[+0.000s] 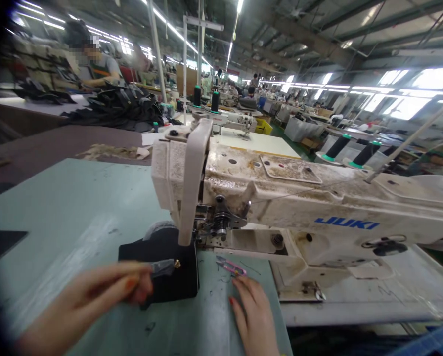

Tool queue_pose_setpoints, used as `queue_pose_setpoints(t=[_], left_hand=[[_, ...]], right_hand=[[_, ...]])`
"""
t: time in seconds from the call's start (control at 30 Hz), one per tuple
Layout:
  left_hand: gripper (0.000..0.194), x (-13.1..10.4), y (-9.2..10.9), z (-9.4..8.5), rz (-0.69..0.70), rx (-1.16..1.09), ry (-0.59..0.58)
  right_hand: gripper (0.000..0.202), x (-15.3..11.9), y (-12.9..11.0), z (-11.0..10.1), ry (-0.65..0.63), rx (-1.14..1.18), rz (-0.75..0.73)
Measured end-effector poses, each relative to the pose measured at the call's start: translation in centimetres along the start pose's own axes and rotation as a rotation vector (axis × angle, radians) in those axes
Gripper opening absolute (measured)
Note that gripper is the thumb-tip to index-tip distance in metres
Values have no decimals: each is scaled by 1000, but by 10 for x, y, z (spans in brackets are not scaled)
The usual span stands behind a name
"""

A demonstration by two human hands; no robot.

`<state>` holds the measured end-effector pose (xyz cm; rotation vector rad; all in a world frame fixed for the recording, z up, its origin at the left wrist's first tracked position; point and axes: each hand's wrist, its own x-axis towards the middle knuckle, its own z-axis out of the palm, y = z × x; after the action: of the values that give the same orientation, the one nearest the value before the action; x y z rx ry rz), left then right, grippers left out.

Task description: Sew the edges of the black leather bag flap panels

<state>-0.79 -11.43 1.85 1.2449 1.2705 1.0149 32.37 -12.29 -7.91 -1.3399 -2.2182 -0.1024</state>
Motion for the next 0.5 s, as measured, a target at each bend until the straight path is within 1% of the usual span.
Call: queue_pose_setpoints(t=[0.03, 0.07, 0.1, 0.13, 0.17, 0.2, 0.27, 0.33, 0.4, 0.5], left_hand=[[36, 22, 6, -16, 88, 191, 63], [42, 46, 9, -28, 160, 373, 114], [51, 70, 8, -36, 200, 518, 124], [57, 91, 5, -41, 192, 608, 95], [56, 108, 0, -42, 172, 623, 66], [50, 122, -6, -41, 149, 628, 28], [44, 138, -18, -40, 103, 602, -26], [45, 143, -24, -45, 90, 594, -16], [42, 146, -23, -57, 97, 607, 39], [36, 150, -19, -78, 115, 658, 107]], right_hand=[[32, 6, -5, 20, -1, -8, 43], [32, 13, -5, 35, 6, -22, 98], [31, 21, -3, 47, 10, -34, 146], [31, 28, 1, 54, 12, -40, 178], [31, 33, 6, 59, 11, -40, 202], [31, 37, 9, 61, 15, -33, 217], [33, 41, 9, 63, 18, -1, 240], [36, 43, -1, 67, 11, 59, 267], [38, 48, -16, 76, -17, 144, 295], [41, 64, -39, 100, -74, 285, 336]])
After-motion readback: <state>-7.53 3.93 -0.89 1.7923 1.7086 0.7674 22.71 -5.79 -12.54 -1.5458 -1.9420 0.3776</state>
